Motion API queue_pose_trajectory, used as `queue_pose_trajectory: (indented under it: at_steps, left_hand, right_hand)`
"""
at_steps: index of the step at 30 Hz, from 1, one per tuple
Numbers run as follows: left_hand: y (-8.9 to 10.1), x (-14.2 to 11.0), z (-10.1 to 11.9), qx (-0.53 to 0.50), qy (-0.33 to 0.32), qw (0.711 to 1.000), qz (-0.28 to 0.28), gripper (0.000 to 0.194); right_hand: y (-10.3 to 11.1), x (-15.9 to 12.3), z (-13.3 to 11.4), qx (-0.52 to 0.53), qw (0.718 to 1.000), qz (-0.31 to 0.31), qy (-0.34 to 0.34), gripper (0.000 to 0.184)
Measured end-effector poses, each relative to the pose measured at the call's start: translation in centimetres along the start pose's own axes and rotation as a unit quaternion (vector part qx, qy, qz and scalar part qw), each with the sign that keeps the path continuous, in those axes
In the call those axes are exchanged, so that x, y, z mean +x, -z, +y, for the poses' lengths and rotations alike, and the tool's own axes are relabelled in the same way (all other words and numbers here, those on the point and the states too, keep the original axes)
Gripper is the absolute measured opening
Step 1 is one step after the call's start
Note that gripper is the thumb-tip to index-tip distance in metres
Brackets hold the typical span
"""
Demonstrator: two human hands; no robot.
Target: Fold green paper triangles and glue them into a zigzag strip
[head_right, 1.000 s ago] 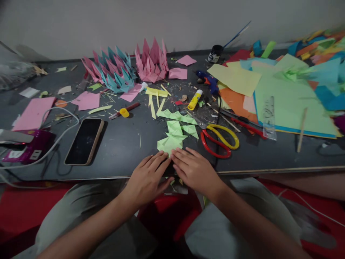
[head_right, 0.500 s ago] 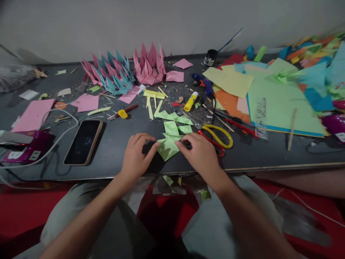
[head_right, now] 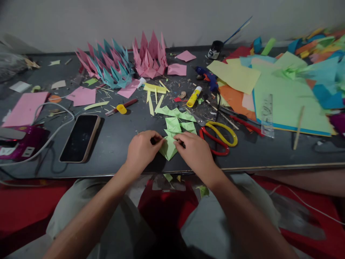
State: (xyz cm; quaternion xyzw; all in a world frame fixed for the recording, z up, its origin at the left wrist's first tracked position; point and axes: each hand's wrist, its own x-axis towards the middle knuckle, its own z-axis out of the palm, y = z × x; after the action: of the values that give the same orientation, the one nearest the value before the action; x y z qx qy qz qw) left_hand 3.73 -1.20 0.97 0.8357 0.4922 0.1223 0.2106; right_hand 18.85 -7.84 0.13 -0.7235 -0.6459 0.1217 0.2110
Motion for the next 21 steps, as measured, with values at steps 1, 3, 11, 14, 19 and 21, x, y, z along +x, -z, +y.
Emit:
queue_pose_trajectory:
  at_steps: [1, 3, 11, 14, 19, 21]
  left_hand:
    - [0.1, 0.1, 0.1, -0.004, 0.005, 1.0, 0.0, 0.007]
    - [0.3, 0.2, 0.3, -0.004, 0.019, 1.0, 0.004, 0.011]
    - [1.3, 0.7, 0.5, 0.027, 0.075, 0.993, -0.091, 0.013]
    - [1.6, 0.9, 0.7, 0.054, 0.081, 0.991, -0.096, 0.016]
    - [2.2, 1.2, 0.8, 0.054, 0.1, 0.981, -0.155, 0.017]
    - [2.4, 1.2, 0.6, 0.04, 0.089, 0.983, -0.158, 0.01]
  right_hand:
    - [-0.1, 0.0, -0.1, -0.007, 1.0, 0.005, 0.011, 0.012]
    - [-0.2, -0.1, -0.2, -0.019, 0.999, 0.013, 0.031, 0.013]
    - [-0.6, -0.3, -0.7, -0.075, 0.991, 0.029, 0.103, 0.018]
    - [-0.5, -0.2, -0.9, -0.076, 0.989, 0.027, 0.122, 0.018]
    - [-0.3, -0.1, -0.9, -0.075, 0.987, 0.019, 0.143, 0.018]
    - [-0.3, -0.1, -0.9, -0.079, 0.986, 0.017, 0.149, 0.018]
